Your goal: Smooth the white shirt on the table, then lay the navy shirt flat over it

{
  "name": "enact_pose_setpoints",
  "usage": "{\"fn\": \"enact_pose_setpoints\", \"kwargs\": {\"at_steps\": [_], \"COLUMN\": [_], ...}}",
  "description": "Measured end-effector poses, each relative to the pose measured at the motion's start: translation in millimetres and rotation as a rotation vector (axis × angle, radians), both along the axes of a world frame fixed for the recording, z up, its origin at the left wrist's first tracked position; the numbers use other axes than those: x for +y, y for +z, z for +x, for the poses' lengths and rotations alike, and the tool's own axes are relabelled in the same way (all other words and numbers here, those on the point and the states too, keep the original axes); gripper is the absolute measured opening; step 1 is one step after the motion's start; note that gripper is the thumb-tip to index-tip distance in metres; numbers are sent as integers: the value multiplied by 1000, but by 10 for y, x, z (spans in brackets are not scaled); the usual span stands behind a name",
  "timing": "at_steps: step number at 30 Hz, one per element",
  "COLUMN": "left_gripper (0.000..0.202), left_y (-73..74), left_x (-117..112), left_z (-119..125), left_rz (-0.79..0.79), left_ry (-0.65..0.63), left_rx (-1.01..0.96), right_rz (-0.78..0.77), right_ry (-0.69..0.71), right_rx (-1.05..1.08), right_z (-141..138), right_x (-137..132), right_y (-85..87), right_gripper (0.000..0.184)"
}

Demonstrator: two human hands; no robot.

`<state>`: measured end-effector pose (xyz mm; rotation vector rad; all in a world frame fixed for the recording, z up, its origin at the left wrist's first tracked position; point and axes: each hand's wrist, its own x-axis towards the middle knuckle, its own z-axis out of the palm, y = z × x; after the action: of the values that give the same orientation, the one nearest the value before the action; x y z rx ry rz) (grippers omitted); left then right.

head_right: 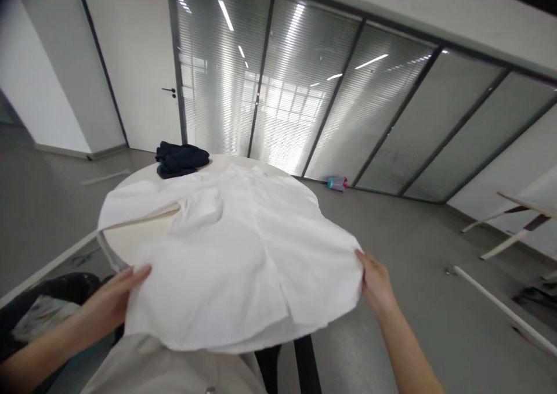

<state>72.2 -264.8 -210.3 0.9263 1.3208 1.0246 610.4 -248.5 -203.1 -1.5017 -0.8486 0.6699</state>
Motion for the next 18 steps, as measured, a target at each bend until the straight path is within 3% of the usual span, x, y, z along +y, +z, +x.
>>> {"fn": "enact_pose_setpoints", "kwargs": {"at_steps": [2,5,7,10,12,14,16,18], "left_gripper": [52,49,48,50,51,52,50,47], "left_y": [-200,-343,-350,-372,-452,-572,-662,-631], "left_x": [-53,-115,-151,-211,-252,-282,-285,-232], "left_z": [41,-9,-95,-188,-189,-173,-203,-319], "left_rz": [22,84,91,120,130,119,93,88], "left_ry": [-94,-106,-45,72,93,2,-194,-367], "left_rx": [-39,-43,-25,35,69,87,136,246], "right_rz": [-241,-300,-255,-120,-125,-260,-410,-451], "right_ry": [123,185,145,45,63,218,442,520], "right_rx": [-85,-186,-178,-120,-140,-224,-310,-371], "right_z": [-1,-51,-55,7,54,73,66,52], "right_x": [-138,-278,-304,-302,-323,-361,-384,-352], "right_y": [-353,-689,-706,-560,-500,-541,-651,-738], "right_gripper": [39,38,37,38,37,30,23,21]}}
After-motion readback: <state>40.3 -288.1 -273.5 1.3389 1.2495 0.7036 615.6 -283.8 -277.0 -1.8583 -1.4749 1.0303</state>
